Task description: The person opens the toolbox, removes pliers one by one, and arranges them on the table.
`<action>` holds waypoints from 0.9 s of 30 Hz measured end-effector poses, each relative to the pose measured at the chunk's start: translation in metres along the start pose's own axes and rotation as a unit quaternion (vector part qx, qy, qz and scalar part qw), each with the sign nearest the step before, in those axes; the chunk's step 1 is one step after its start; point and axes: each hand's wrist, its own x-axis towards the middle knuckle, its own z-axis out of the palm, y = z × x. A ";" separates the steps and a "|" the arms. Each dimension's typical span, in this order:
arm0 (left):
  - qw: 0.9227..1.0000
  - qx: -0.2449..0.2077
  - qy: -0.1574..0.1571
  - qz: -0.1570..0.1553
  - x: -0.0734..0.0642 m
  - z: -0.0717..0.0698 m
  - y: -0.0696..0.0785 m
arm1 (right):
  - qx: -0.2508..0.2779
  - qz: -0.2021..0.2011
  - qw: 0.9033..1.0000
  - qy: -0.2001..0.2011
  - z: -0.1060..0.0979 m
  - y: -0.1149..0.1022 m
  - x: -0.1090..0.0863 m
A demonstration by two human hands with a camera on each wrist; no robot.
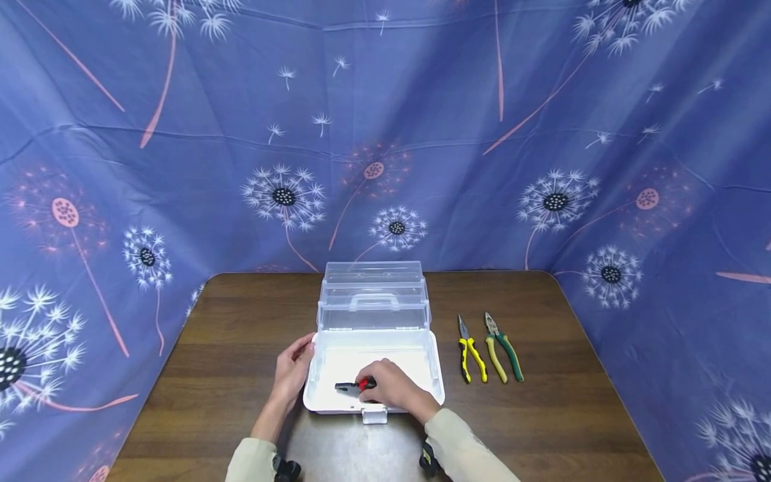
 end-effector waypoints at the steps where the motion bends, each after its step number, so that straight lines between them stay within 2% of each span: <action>1: 1.000 -0.001 -0.001 0.001 0.000 0.000 0.000 | 0.003 -0.001 1.000 0.005 -0.001 0.001 -0.002; 8: 1.000 -0.008 0.002 -0.002 0.000 0.000 0.001 | 0.035 -0.020 0.997 0.073 -0.014 0.002 -0.016; 16: 1.000 0.003 0.003 -0.005 0.000 0.001 -0.001 | 0.058 -0.023 0.986 0.153 -0.037 -0.004 -0.032; 21: 1.000 0.007 -0.002 0.000 0.000 0.001 -0.001 | 0.066 0.005 0.976 0.207 -0.053 -0.005 -0.039; 27: 1.000 0.004 -0.004 -0.002 0.000 0.001 -0.001 | 0.113 0.065 0.961 0.245 -0.075 -0.002 -0.048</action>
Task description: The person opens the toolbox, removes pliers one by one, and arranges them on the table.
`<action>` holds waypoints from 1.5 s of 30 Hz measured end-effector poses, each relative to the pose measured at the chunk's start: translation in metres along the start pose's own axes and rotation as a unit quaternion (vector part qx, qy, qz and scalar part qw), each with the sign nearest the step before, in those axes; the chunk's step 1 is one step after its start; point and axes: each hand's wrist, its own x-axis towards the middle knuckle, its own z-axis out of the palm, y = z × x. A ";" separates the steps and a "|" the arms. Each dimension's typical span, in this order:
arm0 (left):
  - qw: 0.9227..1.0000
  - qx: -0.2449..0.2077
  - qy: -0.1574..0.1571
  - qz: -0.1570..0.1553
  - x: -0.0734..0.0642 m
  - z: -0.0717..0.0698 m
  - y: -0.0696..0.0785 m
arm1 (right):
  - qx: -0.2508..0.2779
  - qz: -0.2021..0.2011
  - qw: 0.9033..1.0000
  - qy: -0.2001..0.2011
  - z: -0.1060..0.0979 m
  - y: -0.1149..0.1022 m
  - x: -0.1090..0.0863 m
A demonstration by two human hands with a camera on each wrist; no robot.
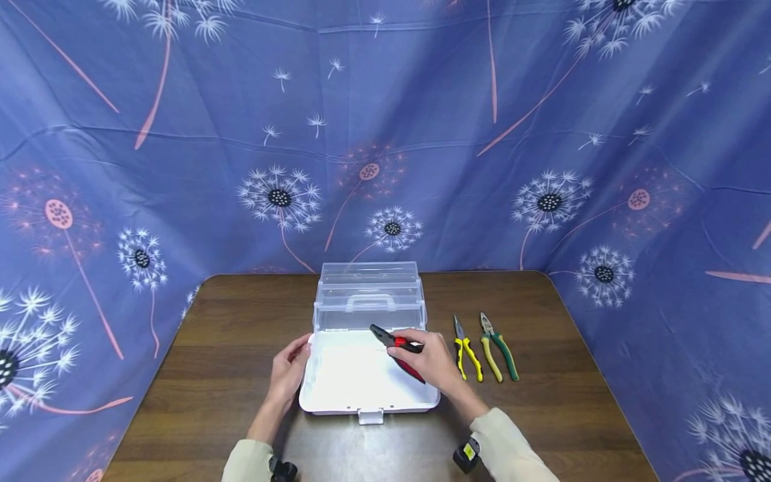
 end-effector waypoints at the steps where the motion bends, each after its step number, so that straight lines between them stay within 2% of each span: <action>1: 1.000 0.000 0.000 0.000 0.000 0.000 0.000 | 0.005 0.008 1.000 0.008 -0.004 0.000 0.001; 8: 1.000 -0.003 0.004 -0.006 0.001 -0.001 0.000 | 0.007 0.026 0.997 0.066 -0.028 0.009 0.004; 15: 1.000 0.000 0.006 -0.005 0.002 -0.001 0.000 | -0.006 0.089 0.990 0.106 -0.053 0.024 0.002; 22: 1.000 -0.009 0.006 0.003 0.003 -0.001 -0.001 | 0.068 0.132 0.981 0.123 -0.076 0.043 0.001; 29: 1.000 -0.013 0.005 0.006 0.001 0.000 0.000 | 0.103 0.152 0.973 0.141 -0.101 0.067 -0.003; 35: 1.000 -0.011 0.009 0.008 0.000 0.000 0.002 | 0.178 0.167 0.956 0.162 -0.121 0.085 -0.008; 41: 1.000 -0.021 0.007 0.014 0.001 0.000 0.001 | 0.174 0.192 0.950 0.177 -0.141 0.107 -0.014; 45: 1.000 -0.018 0.007 0.011 -0.003 0.001 0.009 | 0.156 0.204 0.949 0.183 -0.151 0.119 -0.018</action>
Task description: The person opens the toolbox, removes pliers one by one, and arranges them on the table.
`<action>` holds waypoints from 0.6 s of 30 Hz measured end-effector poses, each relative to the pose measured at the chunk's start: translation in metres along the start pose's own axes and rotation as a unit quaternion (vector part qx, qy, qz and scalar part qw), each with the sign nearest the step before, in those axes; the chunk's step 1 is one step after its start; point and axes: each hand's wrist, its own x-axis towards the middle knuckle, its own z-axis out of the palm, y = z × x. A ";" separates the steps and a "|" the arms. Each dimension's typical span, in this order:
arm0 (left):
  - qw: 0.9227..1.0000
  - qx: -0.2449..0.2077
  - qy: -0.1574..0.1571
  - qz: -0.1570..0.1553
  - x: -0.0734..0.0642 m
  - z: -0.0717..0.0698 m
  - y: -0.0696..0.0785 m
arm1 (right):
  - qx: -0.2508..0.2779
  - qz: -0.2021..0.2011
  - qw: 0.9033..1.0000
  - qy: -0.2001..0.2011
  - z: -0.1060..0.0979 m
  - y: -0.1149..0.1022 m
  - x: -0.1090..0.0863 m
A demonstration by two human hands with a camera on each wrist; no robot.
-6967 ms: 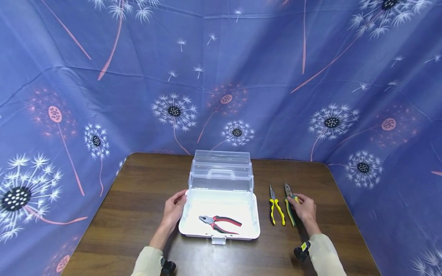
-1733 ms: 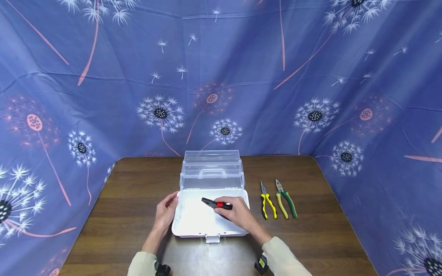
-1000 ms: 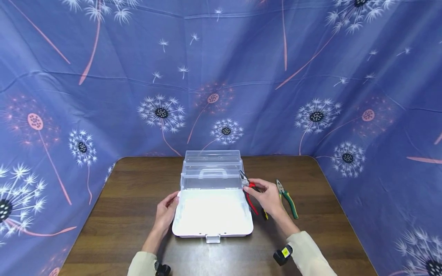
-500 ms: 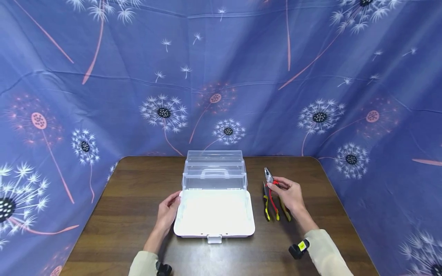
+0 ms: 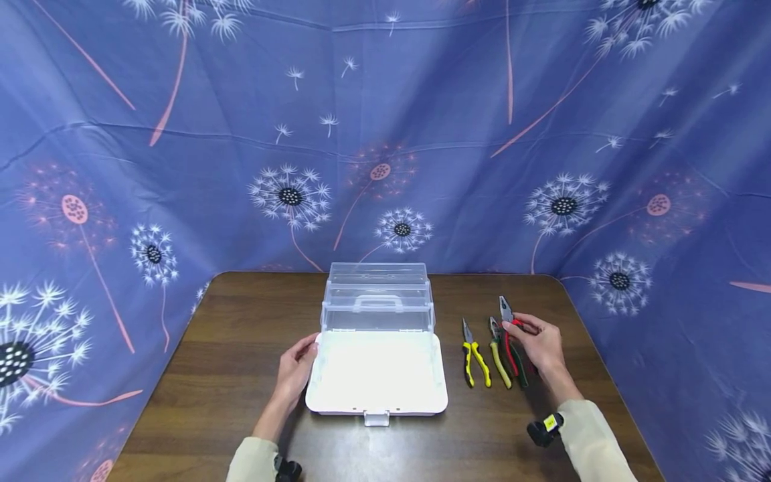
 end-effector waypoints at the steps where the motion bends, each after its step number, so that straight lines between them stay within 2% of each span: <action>1: 1.000 -0.001 0.000 0.000 0.000 0.000 0.001 | -0.007 0.002 1.000 0.003 -0.002 0.001 0.001; 3: 1.000 0.002 0.001 -0.003 -0.001 0.000 0.001 | -0.025 0.001 1.000 0.009 -0.007 0.005 0.003; 5: 1.000 -0.001 0.003 0.001 0.002 -0.001 -0.005 | -0.046 -0.001 0.999 0.016 -0.011 0.009 0.005; 11: 1.000 0.005 0.005 -0.002 0.002 -0.001 -0.007 | -0.117 0.002 0.993 0.026 -0.025 0.021 0.011; 18: 1.000 0.004 0.001 0.002 0.001 -0.001 -0.005 | -0.217 0.031 0.974 0.048 -0.038 0.036 0.015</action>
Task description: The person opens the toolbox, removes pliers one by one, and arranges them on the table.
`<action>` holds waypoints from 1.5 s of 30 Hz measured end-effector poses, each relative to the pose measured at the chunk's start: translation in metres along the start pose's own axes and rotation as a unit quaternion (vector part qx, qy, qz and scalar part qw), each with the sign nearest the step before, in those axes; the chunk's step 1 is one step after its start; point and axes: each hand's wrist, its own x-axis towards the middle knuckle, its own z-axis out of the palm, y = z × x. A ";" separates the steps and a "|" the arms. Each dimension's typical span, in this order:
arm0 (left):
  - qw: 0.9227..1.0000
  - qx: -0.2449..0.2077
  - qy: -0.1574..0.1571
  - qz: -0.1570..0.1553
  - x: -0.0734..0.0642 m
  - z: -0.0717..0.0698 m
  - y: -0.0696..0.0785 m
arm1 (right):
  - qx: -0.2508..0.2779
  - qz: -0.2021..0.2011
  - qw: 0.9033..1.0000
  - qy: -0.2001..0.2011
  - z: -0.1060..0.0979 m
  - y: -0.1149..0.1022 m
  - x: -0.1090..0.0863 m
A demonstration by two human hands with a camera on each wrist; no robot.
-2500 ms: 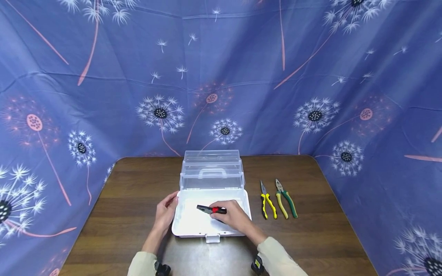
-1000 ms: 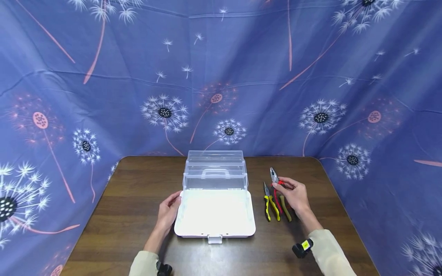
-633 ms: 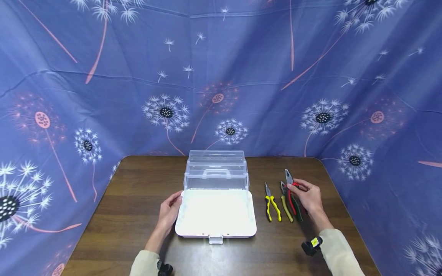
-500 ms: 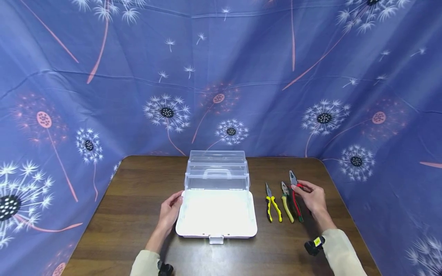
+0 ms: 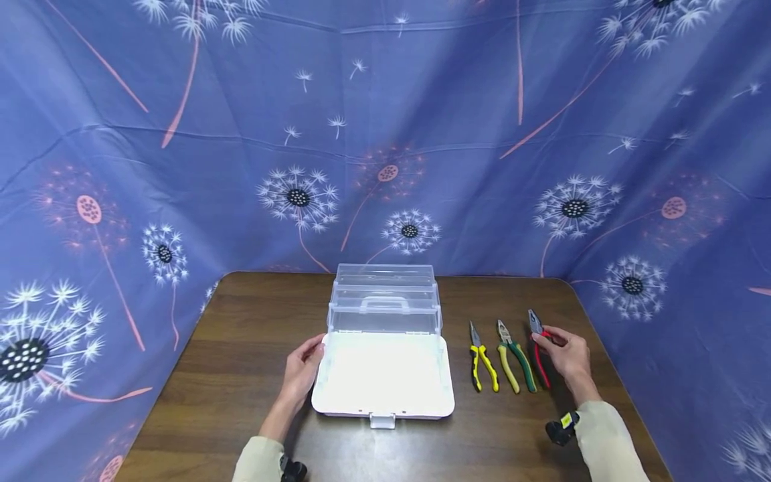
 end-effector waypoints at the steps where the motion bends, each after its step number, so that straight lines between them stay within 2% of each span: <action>1: 1.000 -0.002 0.000 0.000 0.000 0.000 0.000 | -0.007 0.006 1.000 -0.001 0.000 0.002 0.000; 6: 1.000 -0.001 0.001 0.003 0.000 0.001 -0.001 | -0.029 0.017 0.999 -0.007 0.001 0.012 0.001; 11: 1.000 -0.006 -0.004 0.002 -0.001 0.001 -0.001 | -0.090 0.010 0.996 -0.007 0.002 0.019 -0.004; 19: 1.000 -0.004 -0.005 -0.001 0.000 0.000 -0.002 | -0.124 -0.009 0.992 -0.008 0.003 0.026 -0.008; 27: 1.000 0.015 -0.006 -0.002 0.004 0.002 -0.003 | -0.116 -0.013 0.993 0.021 0.009 0.022 -0.015; 32: 1.000 0.010 -0.007 -0.016 0.003 0.000 -0.002 | -0.117 -0.021 0.991 0.062 0.013 0.020 -0.019; 35: 1.000 0.009 -0.007 -0.024 0.005 -0.002 0.000 | -0.105 -0.013 0.991 0.088 0.015 0.017 -0.021; 41: 0.999 0.010 -0.003 -0.035 0.012 -0.010 0.009 | -0.060 -0.001 0.991 0.121 0.015 0.000 -0.018; 45: 1.000 0.000 0.005 -0.021 0.021 -0.017 0.018 | -0.032 -0.007 0.990 0.140 0.015 -0.016 -0.017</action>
